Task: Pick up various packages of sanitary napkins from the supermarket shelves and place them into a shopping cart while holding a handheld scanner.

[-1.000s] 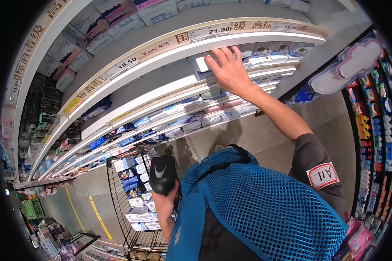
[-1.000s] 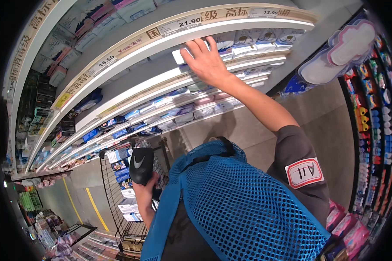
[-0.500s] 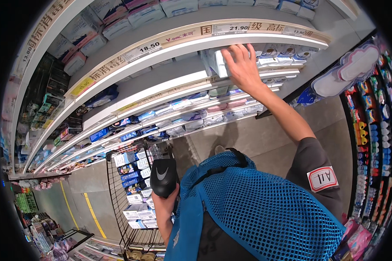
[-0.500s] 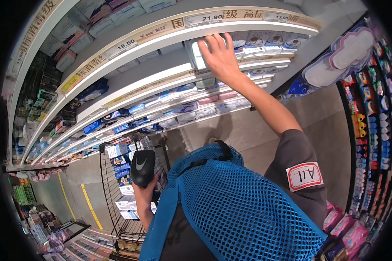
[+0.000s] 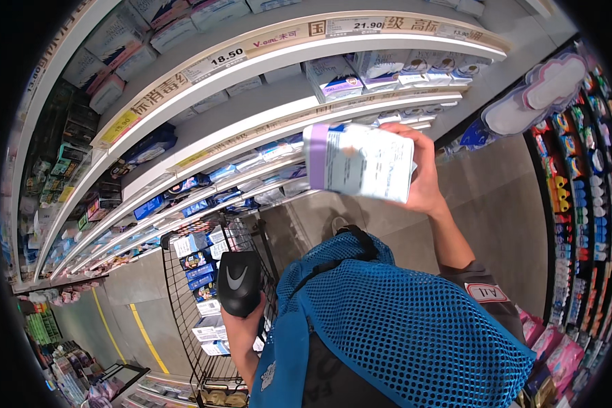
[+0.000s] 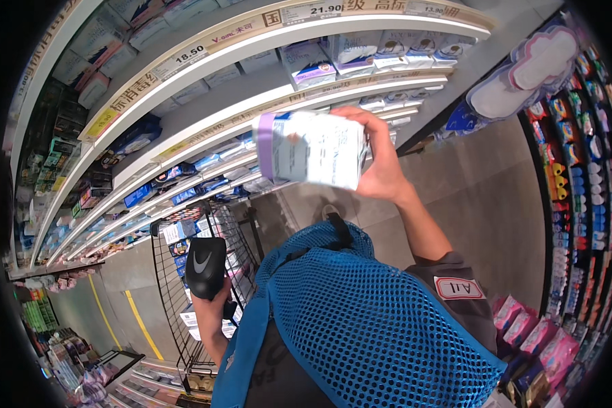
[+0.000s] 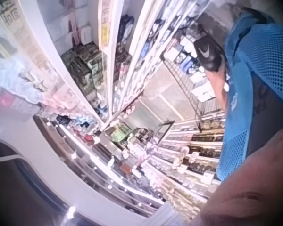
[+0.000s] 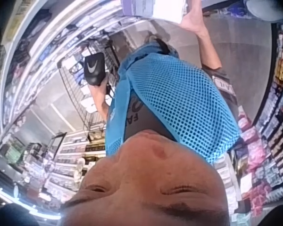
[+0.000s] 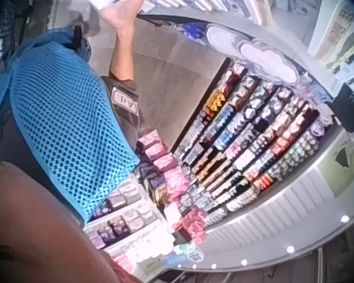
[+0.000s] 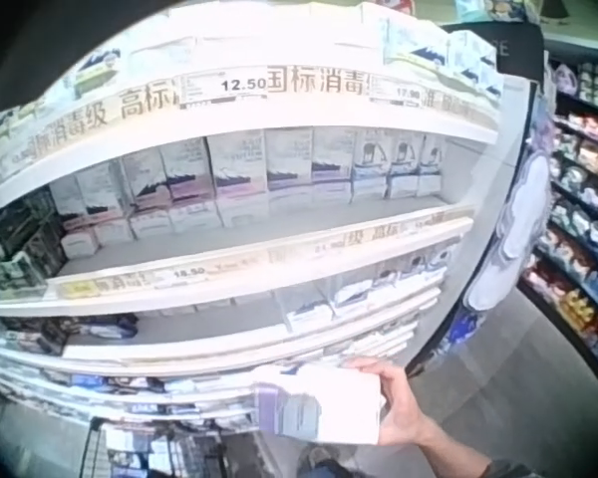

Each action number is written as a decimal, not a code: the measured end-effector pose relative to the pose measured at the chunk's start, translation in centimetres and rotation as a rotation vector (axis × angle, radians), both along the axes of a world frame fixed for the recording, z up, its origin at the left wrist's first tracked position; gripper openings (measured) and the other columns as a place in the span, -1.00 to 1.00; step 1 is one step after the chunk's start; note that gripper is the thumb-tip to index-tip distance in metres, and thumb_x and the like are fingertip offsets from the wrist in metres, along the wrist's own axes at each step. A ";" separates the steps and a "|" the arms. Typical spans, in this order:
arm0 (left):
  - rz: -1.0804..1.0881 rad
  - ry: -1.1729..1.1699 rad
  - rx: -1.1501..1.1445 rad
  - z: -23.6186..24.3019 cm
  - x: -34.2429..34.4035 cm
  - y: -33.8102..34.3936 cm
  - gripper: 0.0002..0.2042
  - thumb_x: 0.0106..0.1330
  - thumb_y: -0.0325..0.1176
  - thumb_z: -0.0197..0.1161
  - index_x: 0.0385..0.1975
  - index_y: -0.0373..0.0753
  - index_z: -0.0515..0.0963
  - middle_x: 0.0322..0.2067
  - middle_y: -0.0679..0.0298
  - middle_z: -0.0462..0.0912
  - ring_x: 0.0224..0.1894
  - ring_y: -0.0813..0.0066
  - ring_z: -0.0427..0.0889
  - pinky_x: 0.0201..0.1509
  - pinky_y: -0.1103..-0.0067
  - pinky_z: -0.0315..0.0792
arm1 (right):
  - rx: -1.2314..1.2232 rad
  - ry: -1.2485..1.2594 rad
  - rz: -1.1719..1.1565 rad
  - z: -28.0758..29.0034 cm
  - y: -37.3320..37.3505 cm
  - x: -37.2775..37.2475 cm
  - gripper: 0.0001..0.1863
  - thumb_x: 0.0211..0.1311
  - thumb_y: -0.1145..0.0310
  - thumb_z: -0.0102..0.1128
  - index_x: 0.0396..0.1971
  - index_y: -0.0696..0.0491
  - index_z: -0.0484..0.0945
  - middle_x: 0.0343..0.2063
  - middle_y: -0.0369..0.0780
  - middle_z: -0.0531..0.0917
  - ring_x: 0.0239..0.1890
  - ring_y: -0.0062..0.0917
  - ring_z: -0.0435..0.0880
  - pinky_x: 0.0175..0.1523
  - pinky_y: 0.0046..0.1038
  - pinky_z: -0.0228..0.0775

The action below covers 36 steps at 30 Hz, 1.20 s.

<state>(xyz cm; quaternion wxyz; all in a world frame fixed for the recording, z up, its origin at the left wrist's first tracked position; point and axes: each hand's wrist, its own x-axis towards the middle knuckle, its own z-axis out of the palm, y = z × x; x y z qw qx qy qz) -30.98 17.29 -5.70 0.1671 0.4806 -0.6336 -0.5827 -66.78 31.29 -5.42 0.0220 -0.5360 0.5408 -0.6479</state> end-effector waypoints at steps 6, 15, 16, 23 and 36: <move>-0.078 0.000 -0.030 2.9 -0.9 1.2 -0.60 -0.01 -0.57 0.35 -0.12 -0.34 0.45 -0.25 0.21 0.59 -0.23 0.52 0.54 -0.11 0.58 0.40 | -0.023 -0.075 0.112 0.2 -0.5 2.8 -0.11 -0.40 0.39 0.55 0.04 0.09 0.19 0.00 -0.07 0.38 0.11 -0.28 0.36 0.21 -0.26 0.15; -0.121 0.035 -0.142 4.2 0.2 2.3 -0.46 -0.10 -0.58 0.41 -0.04 -0.36 0.40 -0.17 0.16 0.57 -0.16 0.45 0.56 -0.03 0.54 0.40 | -0.102 0.049 0.196 0.3 -2.3 5.1 -0.13 -0.40 0.40 0.54 0.02 0.11 0.22 -0.01 -0.07 0.38 0.10 -0.29 0.36 0.20 -0.27 0.17; -0.123 0.074 -0.137 4.4 0.2 2.5 -0.46 -0.09 -0.58 0.41 -0.03 -0.36 0.39 -0.17 0.16 0.57 -0.15 0.45 0.56 -0.03 0.54 0.40 | -0.104 0.046 0.208 0.3 -2.4 5.3 -0.13 -0.41 0.40 0.54 0.02 0.11 0.22 -0.02 -0.06 0.38 0.10 -0.29 0.37 0.19 -0.27 0.18; -0.087 0.169 -0.072 4.9 0.5 3.4 -0.48 -0.09 -0.60 0.38 -0.04 -0.38 0.39 -0.18 0.14 0.58 -0.15 0.46 0.56 -0.04 0.55 0.41 | 0.169 -0.174 0.037 1.6 -2.7 7.1 -0.09 -0.36 0.36 0.53 0.08 0.16 0.18 -0.01 -0.11 0.40 0.06 -0.34 0.41 0.17 -0.34 0.21; -0.135 0.100 -0.129 4.6 0.4 3.6 -0.53 -0.13 -0.56 0.39 -0.13 -0.38 0.45 -0.26 0.15 0.61 -0.22 0.47 0.59 -0.12 0.57 0.43 | 0.202 -1.850 0.618 -2.1 -5.2 12.0 -0.33 0.18 -0.21 -0.10 0.19 -0.10 0.27 0.12 -0.18 0.37 0.14 -0.34 0.35 0.15 -0.29 0.19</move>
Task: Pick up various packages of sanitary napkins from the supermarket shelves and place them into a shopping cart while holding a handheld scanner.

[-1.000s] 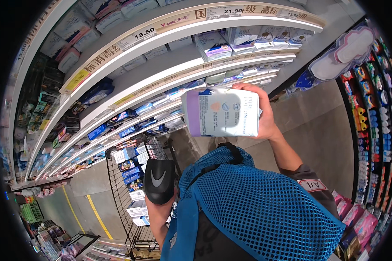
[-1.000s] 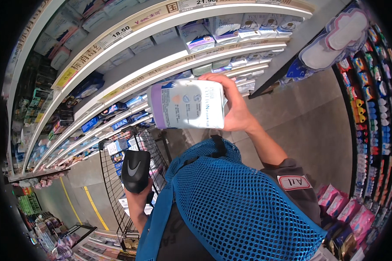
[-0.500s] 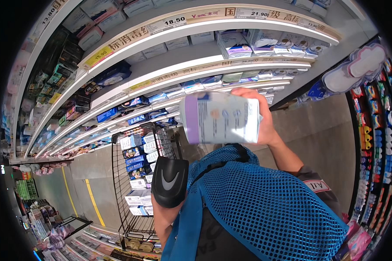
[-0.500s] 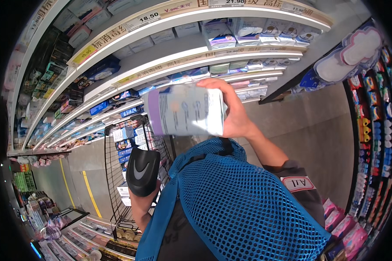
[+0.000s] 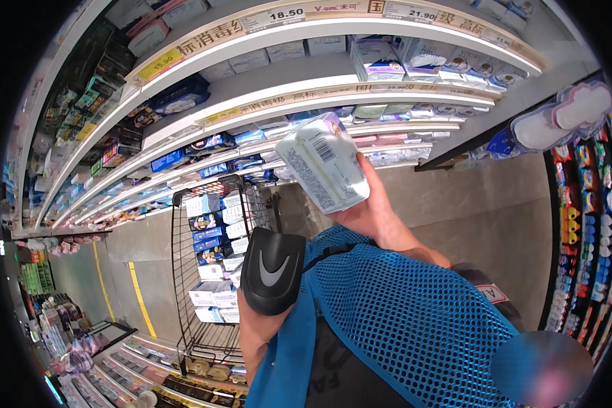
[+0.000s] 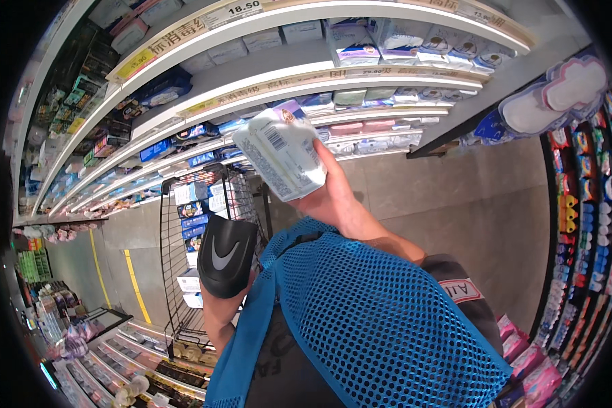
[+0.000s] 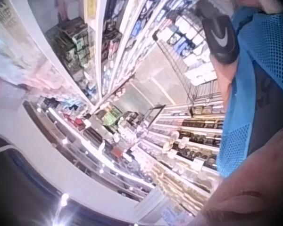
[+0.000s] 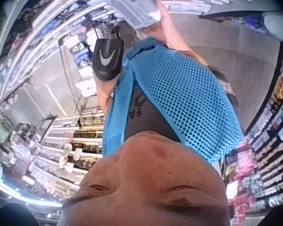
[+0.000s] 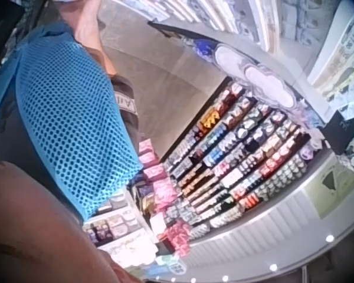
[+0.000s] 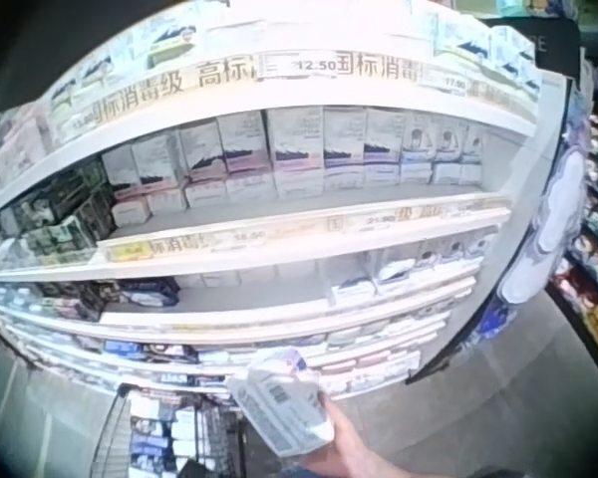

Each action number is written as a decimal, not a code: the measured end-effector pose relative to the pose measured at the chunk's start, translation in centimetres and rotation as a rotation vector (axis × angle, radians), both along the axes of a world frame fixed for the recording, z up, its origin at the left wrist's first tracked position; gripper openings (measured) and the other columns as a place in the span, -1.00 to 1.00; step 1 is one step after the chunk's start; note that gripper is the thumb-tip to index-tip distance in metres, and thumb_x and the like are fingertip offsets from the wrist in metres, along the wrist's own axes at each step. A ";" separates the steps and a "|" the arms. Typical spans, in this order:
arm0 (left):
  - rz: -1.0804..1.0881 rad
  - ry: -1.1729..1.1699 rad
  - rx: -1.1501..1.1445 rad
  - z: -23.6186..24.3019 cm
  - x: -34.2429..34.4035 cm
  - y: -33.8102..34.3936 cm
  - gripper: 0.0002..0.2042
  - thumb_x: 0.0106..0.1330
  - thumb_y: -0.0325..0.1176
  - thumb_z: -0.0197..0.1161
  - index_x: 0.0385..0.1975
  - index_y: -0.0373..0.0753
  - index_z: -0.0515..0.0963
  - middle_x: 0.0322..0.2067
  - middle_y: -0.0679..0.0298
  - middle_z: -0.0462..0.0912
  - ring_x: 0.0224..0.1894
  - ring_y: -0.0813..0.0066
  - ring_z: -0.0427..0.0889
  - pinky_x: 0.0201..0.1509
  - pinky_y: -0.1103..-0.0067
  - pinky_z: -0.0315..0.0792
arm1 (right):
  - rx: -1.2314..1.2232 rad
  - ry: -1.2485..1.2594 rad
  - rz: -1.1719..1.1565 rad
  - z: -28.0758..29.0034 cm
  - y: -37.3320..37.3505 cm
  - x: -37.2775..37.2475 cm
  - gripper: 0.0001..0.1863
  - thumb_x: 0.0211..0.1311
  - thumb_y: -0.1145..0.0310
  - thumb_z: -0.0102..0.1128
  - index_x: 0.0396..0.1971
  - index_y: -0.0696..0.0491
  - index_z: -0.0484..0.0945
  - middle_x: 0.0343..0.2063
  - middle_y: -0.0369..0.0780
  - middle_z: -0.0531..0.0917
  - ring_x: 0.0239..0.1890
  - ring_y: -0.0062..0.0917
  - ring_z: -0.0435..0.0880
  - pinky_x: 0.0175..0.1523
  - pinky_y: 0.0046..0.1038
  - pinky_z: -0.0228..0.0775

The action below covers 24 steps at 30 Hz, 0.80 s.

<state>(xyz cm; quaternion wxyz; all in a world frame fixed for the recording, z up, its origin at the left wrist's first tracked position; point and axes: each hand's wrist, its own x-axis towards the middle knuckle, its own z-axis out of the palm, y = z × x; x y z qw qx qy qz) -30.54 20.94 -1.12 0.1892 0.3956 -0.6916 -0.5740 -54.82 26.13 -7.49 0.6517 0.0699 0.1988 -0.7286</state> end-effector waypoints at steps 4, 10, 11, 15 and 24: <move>-0.073 0.051 -0.057 -0.3 -0.7 -0.4 -0.54 -0.11 -0.57 0.38 -0.11 -0.37 0.44 -0.25 0.18 0.60 -0.24 0.48 0.58 -0.13 0.57 0.43 | -0.030 0.039 0.082 -0.9 -0.6 0.9 -0.31 0.17 -0.24 -0.16 0.19 -0.09 0.27 0.14 -0.18 0.36 0.14 -0.34 0.33 0.16 -0.30 0.17; -0.014 0.139 -0.049 -0.8 -0.6 -0.8 -0.61 -0.09 -0.48 0.34 -0.19 -0.39 0.47 -0.33 0.06 0.62 -0.27 0.31 0.63 -0.19 0.51 0.45 | 0.267 0.136 0.075 -2.5 -1.1 2.3 -0.37 0.22 -0.03 -0.02 0.24 -0.08 0.19 0.22 -0.16 0.27 0.24 -0.31 0.24 0.23 -0.23 0.12; 0.003 0.159 -0.037 -1.4 -0.5 -0.9 -0.60 -0.09 -0.45 0.34 -0.18 -0.37 0.47 -0.32 0.03 0.61 -0.25 0.21 0.63 -0.18 0.47 0.44 | 0.244 0.169 0.076 -1.9 -0.9 3.4 -0.37 0.21 0.00 0.00 0.23 -0.05 0.19 0.18 -0.18 0.33 0.22 -0.32 0.29 0.22 -0.23 0.13; 0.111 0.091 -0.108 -1.8 0.5 0.0 -0.61 -0.12 -0.44 0.29 -0.20 -0.30 0.47 -0.33 -0.03 0.56 -0.24 -0.07 0.52 -0.21 0.38 0.42 | 0.209 0.133 0.184 -3.2 0.3 3.9 -0.40 0.21 0.04 0.02 0.20 -0.02 0.22 0.13 -0.18 0.40 0.16 -0.31 0.37 0.21 -0.23 0.17; 0.274 0.123 -0.005 -3.6 5.9 0.9 -0.61 -0.12 -0.43 0.30 -0.22 -0.31 0.42 -0.34 -0.01 0.54 -0.24 -0.06 0.51 -0.22 0.32 0.40 | 0.387 0.260 0.491 -4.0 -4.0 8.6 -0.45 0.23 0.06 0.01 0.16 0.03 0.28 0.07 -0.17 0.46 0.11 -0.33 0.43 0.18 -0.23 0.23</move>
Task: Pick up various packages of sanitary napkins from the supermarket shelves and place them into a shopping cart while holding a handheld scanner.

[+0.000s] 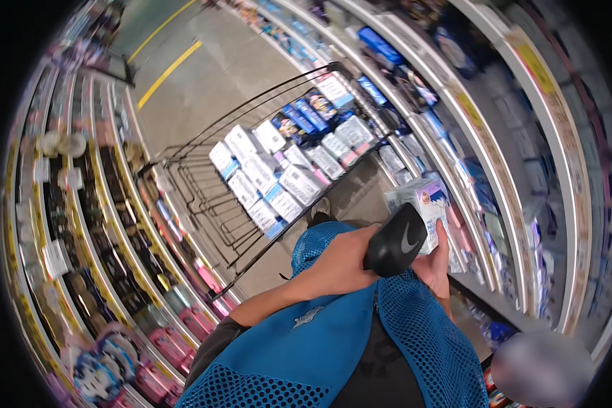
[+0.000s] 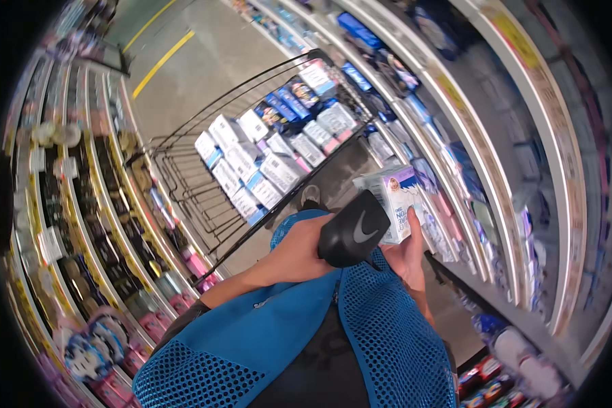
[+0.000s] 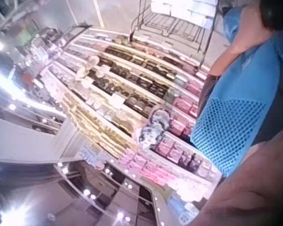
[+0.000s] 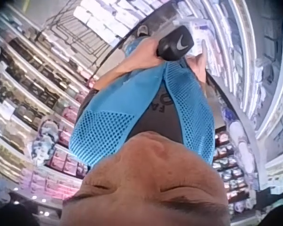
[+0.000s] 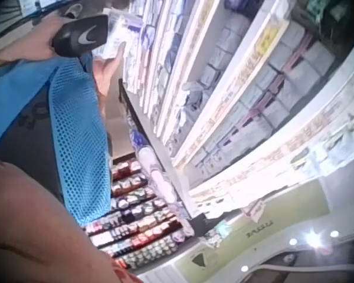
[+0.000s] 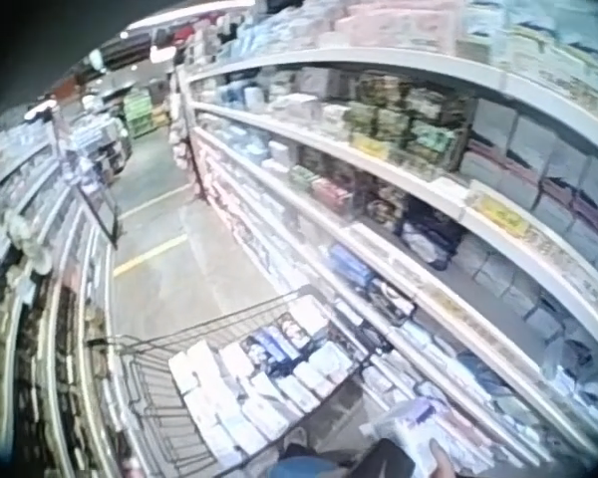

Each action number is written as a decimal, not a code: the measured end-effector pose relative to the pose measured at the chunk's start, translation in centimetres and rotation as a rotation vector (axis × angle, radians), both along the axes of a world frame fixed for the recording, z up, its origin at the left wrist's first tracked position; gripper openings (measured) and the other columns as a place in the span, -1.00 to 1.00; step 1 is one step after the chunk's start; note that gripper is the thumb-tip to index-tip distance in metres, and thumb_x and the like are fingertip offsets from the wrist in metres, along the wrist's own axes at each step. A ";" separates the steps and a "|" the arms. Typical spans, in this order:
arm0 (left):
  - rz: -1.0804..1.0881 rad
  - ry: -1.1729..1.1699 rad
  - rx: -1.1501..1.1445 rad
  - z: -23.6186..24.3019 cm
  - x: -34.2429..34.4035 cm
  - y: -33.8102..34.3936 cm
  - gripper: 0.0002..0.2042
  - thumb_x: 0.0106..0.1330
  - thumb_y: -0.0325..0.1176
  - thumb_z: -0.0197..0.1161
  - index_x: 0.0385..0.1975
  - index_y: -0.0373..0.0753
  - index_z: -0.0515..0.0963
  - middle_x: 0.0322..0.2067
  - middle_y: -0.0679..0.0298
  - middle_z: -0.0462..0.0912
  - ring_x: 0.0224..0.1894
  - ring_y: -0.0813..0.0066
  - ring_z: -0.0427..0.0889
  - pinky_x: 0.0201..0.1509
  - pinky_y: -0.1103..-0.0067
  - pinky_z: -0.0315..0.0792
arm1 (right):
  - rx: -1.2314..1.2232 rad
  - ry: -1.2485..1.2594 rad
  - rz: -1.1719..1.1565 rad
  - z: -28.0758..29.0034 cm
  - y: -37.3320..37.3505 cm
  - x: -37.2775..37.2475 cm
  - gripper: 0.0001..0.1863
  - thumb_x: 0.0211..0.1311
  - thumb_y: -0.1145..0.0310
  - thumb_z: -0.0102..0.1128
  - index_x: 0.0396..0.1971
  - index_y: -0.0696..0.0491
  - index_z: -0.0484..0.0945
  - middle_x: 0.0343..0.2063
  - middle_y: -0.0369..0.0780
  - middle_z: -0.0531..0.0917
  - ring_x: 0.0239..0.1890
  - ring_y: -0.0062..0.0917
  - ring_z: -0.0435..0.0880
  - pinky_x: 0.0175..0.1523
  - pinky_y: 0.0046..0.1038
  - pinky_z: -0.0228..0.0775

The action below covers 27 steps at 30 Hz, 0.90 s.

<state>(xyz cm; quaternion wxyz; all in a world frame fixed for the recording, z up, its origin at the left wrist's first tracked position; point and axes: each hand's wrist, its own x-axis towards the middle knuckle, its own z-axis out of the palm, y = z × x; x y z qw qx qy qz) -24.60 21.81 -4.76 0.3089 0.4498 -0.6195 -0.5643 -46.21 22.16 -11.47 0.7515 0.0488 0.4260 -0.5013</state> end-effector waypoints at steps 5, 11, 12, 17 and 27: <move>0.122 0.033 0.035 -1.9 3.7 1.3 -0.61 -0.13 -0.40 0.31 -0.24 -0.30 0.42 -0.36 0.00 0.52 -0.25 -0.05 0.50 -0.21 0.32 0.39 | -0.144 0.240 0.364 -1.0 -4.2 3.5 -0.47 0.26 0.20 -0.03 0.18 0.12 0.22 0.04 -0.14 0.47 0.11 -0.35 0.43 0.21 -0.32 0.23; 0.324 0.007 0.211 -3.3 8.6 3.4 -0.56 -0.09 -0.39 0.34 -0.14 -0.30 0.44 -0.29 0.02 0.56 -0.21 0.05 0.56 -0.14 0.41 0.41 | -0.429 0.619 0.562 -5.8 -11.9 8.4 -0.15 0.02 0.42 0.18 0.28 0.17 -0.11 0.16 -0.02 0.25 0.18 -0.29 0.31 0.23 -0.37 0.17; 0.408 0.050 0.238 -3.6 9.3 3.8 -0.61 -0.10 -0.38 0.33 -0.21 -0.29 0.45 -0.33 0.02 0.55 -0.24 0.02 0.54 -0.17 0.37 0.40 | -0.499 0.779 0.635 -6.5 -13.6 10.1 -0.09 0.00 0.40 0.22 0.28 0.17 -0.16 0.15 0.00 0.24 0.18 -0.27 0.30 0.23 -0.37 0.16; 0.534 0.141 0.324 -4.4 12.3 4.9 -0.58 -0.08 -0.40 0.34 -0.16 -0.30 0.46 -0.33 0.04 0.58 -0.23 0.12 0.59 -0.15 0.44 0.42 | -0.959 1.484 0.830 -12.6 -22.2 21.1 -0.02 0.00 0.13 0.24 0.31 0.11 -0.18 0.08 0.18 0.28 0.12 -0.04 0.33 0.20 -0.25 0.16; 0.843 0.131 0.640 -4.9 16.9 9.6 -0.49 -0.11 -0.45 0.35 -0.06 -0.33 0.43 -0.21 0.01 0.60 -0.09 0.19 0.59 -0.04 0.48 0.41 | -0.762 1.724 2.365 -15.0 -30.2 41.3 -0.21 -0.12 -0.16 0.01 0.15 -0.03 0.34 0.07 -0.04 0.45 0.10 -0.23 0.44 0.14 -0.23 0.25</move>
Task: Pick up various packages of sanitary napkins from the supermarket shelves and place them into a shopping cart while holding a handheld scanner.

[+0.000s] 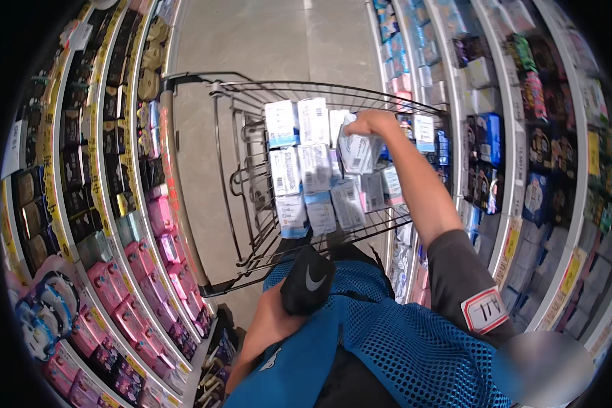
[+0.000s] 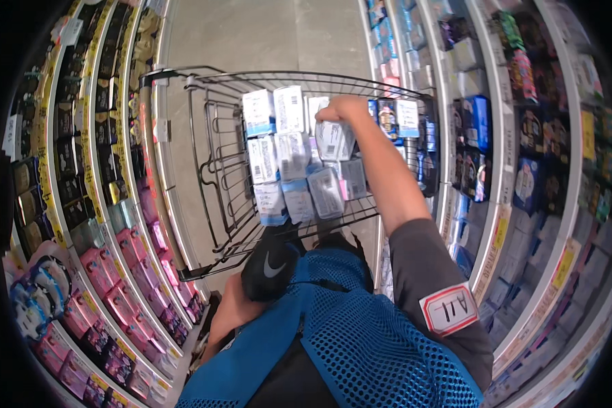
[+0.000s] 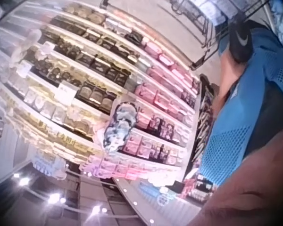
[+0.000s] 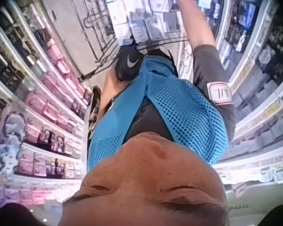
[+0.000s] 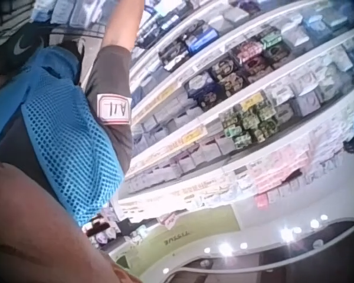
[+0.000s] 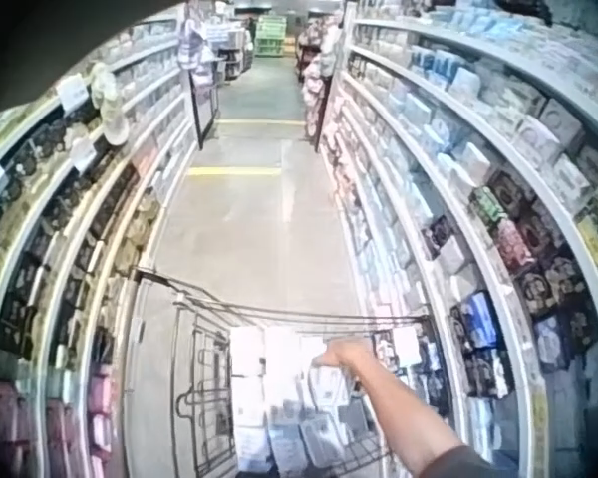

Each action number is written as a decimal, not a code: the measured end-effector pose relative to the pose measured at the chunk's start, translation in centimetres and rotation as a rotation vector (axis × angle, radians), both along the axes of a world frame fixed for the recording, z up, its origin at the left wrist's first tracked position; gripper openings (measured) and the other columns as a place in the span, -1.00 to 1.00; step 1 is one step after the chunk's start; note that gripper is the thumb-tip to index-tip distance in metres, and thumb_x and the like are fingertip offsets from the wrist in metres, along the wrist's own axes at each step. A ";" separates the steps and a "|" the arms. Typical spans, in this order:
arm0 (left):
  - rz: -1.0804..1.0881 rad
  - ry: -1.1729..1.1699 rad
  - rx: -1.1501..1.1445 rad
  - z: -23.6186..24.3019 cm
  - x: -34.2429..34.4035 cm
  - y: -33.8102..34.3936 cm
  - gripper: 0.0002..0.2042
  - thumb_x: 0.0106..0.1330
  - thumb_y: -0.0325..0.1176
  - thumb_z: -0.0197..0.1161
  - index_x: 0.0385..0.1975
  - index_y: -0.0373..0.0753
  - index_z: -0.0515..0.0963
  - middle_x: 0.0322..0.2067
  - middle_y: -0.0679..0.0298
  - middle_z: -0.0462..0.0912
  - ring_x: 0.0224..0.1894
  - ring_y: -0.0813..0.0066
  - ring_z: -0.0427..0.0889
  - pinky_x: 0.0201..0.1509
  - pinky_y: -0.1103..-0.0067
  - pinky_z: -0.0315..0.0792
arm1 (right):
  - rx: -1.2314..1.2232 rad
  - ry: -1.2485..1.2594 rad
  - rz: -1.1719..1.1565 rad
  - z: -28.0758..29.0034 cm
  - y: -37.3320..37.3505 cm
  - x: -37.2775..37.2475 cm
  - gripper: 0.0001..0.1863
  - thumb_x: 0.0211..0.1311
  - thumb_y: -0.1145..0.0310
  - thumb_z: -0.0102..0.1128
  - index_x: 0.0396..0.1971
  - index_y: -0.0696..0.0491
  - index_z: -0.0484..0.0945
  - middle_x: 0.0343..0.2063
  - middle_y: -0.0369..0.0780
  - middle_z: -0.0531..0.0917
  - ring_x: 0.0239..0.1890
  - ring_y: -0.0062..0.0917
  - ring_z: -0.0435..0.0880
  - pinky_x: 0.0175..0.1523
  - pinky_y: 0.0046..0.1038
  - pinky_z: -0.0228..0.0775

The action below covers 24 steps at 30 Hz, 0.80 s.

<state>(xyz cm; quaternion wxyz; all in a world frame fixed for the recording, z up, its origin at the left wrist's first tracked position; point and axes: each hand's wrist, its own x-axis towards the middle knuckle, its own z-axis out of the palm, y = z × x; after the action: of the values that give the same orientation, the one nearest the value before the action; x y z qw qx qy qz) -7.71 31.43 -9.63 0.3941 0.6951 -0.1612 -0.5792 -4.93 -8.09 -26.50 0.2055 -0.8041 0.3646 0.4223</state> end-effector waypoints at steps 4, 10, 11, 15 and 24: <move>0.146 0.133 0.038 -0.2 -0.3 0.6 -0.47 -0.13 -0.49 0.33 -0.04 -0.32 0.44 -0.21 0.05 0.61 -0.09 0.27 0.59 0.00 0.50 0.38 | 0.147 0.124 0.100 -4.0 1.9 1.0 -0.13 -0.09 -0.40 -0.09 0.06 0.01 0.45 0.14 -0.13 0.40 0.17 -0.26 0.37 0.24 -0.26 0.13; 0.181 0.145 0.062 -0.4 0.1 0.1 -0.49 -0.13 -0.51 0.29 -0.04 -0.32 0.44 -0.21 0.09 0.61 -0.12 0.36 0.58 -0.01 0.52 0.38 | 0.113 0.018 -0.073 -6.7 4.7 -1.1 0.10 -0.07 -0.59 -0.58 -0.26 0.18 0.61 -0.05 0.04 0.52 0.09 -0.20 0.46 0.14 -0.26 0.27; 0.166 0.097 0.041 -0.5 0.2 0.1 -0.49 -0.13 -0.52 0.29 -0.04 -0.32 0.44 -0.21 0.09 0.61 -0.13 0.38 0.58 -0.02 0.52 0.38 | 0.173 0.045 -0.100 -6.5 4.8 -1.3 0.09 -0.05 -0.57 -0.59 -0.31 0.20 0.62 -0.10 0.06 0.54 0.06 -0.19 0.47 0.11 -0.25 0.29; 0.136 0.066 0.039 0.0 0.4 -0.9 -0.53 -0.12 -0.56 0.28 -0.09 -0.31 0.46 -0.25 0.09 0.62 -0.17 0.39 0.59 -0.06 0.53 0.40 | 0.125 -0.203 -0.237 -7.0 5.0 -4.3 0.01 0.09 -0.46 -0.56 -0.11 0.26 0.47 -0.11 0.15 0.50 0.06 -0.09 0.45 0.14 -0.23 0.25; -0.168 -0.254 -0.145 -1.2 -1.8 -4.4 -0.69 -0.11 -0.48 0.34 -0.30 -0.40 0.54 -0.39 0.06 0.64 -0.31 0.38 0.62 -0.19 0.48 0.45 | -0.280 -1.150 -0.807 -7.6 8.4 -19.7 -0.68 0.14 0.27 0.12 -0.17 0.15 0.47 -0.19 -0.05 0.53 -0.11 -0.32 0.49 0.00 -0.33 0.35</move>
<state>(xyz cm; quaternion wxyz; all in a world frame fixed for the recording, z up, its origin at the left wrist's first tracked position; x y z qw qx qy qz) -9.55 27.08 -10.84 0.3700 0.7164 -0.3087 -0.5046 -24.63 0.32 -34.08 0.4002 -0.7205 0.5183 -0.2282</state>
